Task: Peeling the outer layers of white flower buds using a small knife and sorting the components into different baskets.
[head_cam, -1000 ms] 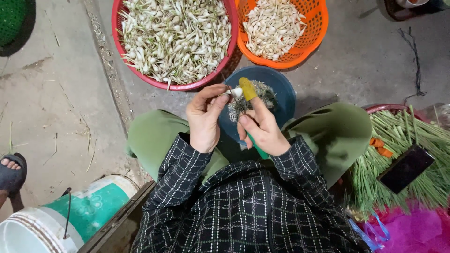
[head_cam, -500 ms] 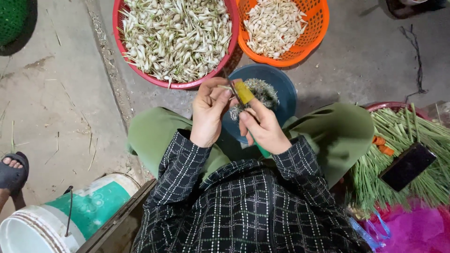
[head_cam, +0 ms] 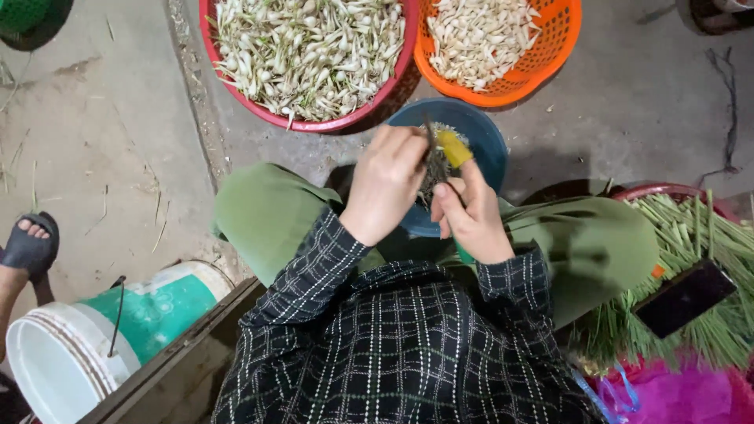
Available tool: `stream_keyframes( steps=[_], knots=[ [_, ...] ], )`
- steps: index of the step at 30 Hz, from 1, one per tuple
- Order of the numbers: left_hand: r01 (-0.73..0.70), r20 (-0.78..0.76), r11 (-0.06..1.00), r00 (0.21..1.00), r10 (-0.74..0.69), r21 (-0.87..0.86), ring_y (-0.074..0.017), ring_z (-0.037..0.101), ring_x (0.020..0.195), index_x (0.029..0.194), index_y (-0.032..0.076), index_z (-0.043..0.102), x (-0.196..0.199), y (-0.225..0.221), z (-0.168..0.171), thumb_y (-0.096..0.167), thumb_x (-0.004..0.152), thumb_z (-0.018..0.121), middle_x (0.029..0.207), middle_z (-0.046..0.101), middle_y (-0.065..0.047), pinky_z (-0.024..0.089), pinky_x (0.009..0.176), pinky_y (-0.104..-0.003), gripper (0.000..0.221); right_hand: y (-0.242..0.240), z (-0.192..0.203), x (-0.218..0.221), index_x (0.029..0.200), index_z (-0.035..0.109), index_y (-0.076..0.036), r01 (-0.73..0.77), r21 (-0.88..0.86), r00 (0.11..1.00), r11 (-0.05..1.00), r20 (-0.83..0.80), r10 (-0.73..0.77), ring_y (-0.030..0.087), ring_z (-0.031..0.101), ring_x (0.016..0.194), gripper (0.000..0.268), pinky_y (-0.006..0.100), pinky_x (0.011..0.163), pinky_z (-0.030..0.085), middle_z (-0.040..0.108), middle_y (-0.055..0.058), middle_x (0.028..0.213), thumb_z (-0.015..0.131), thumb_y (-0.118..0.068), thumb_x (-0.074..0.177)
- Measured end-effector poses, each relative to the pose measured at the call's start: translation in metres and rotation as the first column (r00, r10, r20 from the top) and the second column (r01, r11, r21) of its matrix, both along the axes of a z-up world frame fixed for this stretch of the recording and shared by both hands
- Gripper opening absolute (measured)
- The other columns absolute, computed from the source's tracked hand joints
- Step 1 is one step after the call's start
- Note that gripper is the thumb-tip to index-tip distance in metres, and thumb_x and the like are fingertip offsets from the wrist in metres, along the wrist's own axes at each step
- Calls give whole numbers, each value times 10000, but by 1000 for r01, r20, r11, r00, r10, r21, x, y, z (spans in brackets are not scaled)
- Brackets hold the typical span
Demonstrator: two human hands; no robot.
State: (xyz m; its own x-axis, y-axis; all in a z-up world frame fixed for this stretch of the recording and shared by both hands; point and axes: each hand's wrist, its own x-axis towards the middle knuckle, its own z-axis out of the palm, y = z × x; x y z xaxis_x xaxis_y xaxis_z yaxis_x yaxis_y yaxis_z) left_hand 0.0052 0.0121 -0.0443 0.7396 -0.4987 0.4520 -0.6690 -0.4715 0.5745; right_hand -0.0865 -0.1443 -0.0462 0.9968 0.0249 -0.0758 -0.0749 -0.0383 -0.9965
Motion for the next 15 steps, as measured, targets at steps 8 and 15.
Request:
stream_keyframes(
  steps=[8, 15],
  knots=[
    [222, -96, 968, 968, -233, -118, -487, 612, 998, 1196, 26, 611, 40, -97, 2, 7, 985, 546, 1020, 656, -240, 524, 856, -564, 222, -48, -29, 10, 1525, 348, -78, 332, 404, 910, 853, 102, -402, 257, 622, 452, 353, 211, 421, 562, 599, 129, 669, 295, -136, 1181],
    [-233, 74, 959, 972, 224, 164, -441, 678, 952, 1136, 108, 718, 228, -28, -165, -33, 620, 635, 1093, 738, -197, 516, 819, -485, 541, -32, 12, 9, 1613, 269, -123, 440, 137, 897, 887, -116, -427, 137, 488, 399, 580, 239, 346, 437, 588, 59, 688, 471, -351, 1118]
  ],
)
